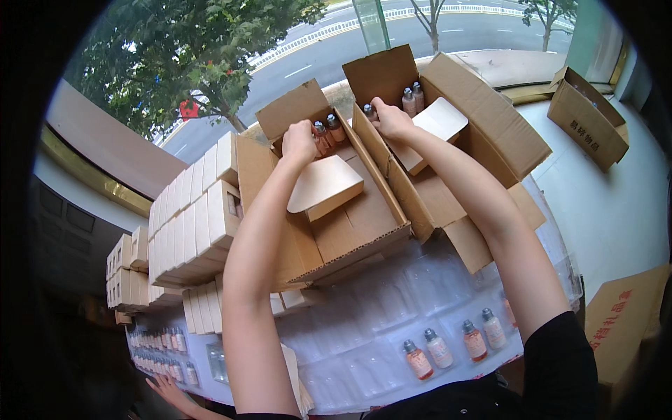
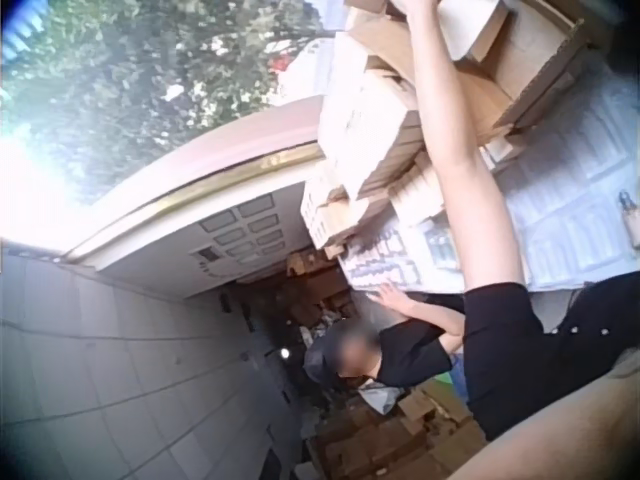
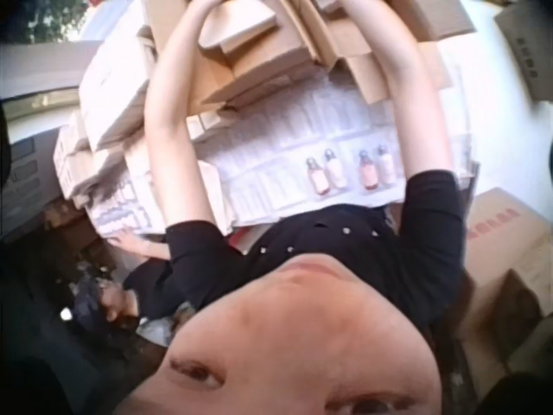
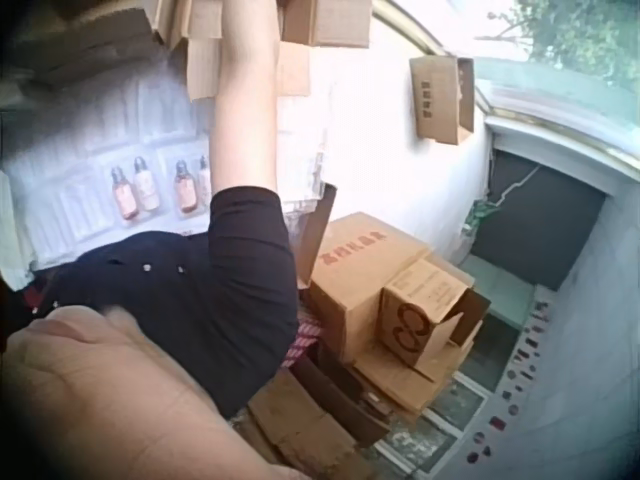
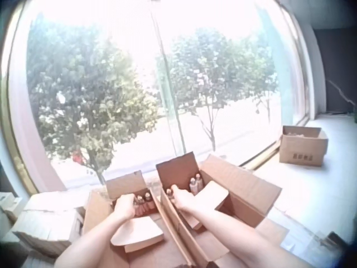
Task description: The person assembles small cardboard boxes, places small bottles into clear plastic trays, and then inserts the trays into the boxes. The person works at a table with stacks of boxes and bottles, systematically packaging the items.
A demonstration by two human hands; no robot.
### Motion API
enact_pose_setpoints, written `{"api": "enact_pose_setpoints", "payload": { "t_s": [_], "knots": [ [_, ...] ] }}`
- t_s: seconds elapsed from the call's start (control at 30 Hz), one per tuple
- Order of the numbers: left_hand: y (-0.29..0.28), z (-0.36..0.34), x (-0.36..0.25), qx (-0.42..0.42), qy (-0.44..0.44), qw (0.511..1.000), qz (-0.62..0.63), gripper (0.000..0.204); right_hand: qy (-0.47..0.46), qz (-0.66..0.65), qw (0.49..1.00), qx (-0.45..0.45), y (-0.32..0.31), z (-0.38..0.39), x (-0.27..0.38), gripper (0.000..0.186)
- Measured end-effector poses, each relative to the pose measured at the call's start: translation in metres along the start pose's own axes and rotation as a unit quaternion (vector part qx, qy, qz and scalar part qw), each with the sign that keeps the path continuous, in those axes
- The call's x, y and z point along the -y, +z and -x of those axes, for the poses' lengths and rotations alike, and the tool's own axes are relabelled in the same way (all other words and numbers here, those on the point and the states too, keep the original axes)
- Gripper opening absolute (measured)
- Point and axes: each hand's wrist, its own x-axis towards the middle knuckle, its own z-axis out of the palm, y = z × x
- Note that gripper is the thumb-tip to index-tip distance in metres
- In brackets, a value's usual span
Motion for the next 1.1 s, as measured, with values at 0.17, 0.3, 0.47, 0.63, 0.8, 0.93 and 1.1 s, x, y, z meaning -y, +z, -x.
{"api": "enact_pose_setpoints", "payload": {
  "t_s": [0.17,0.3,0.47,0.63,0.8,0.93,1.1],
  "knots": [
    [-0.033,0.021,-0.036,-0.121,0.096,0.986,0.061,0.021,-0.021,-0.113,0.992,-0.059,-0.025,0.012,-0.022,0.049],
    [-0.077,0.078,-0.049,-0.087,0.115,0.947,0.286,0.02,0.001,-0.357,0.933,-0.04,-0.075,0.076,0.034,0.044],
    [-0.117,0.196,-0.099,-0.069,0.173,0.843,0.504,0.023,-0.048,-0.36,0.932,-0.005,-0.162,0.209,0.058,0.047],
    [-0.108,0.299,-0.09,0.06,0.126,0.804,0.578,0.024,0.0,-0.419,0.904,0.083,-0.157,0.336,0.054,0.041],
    [-0.077,0.351,-0.074,0.185,0.037,0.783,0.593,0.027,0.058,-0.539,0.828,0.141,-0.116,0.41,0.06,0.07],
    [-0.052,0.375,-0.064,0.22,-0.018,0.752,0.621,0.028,0.121,-0.614,0.761,0.172,-0.095,0.437,0.076,0.076],
    [-0.04,0.386,-0.052,0.259,-0.032,0.747,0.612,0.025,0.11,-0.632,0.745,0.181,-0.078,0.451,0.083,0.058]
  ]
}}
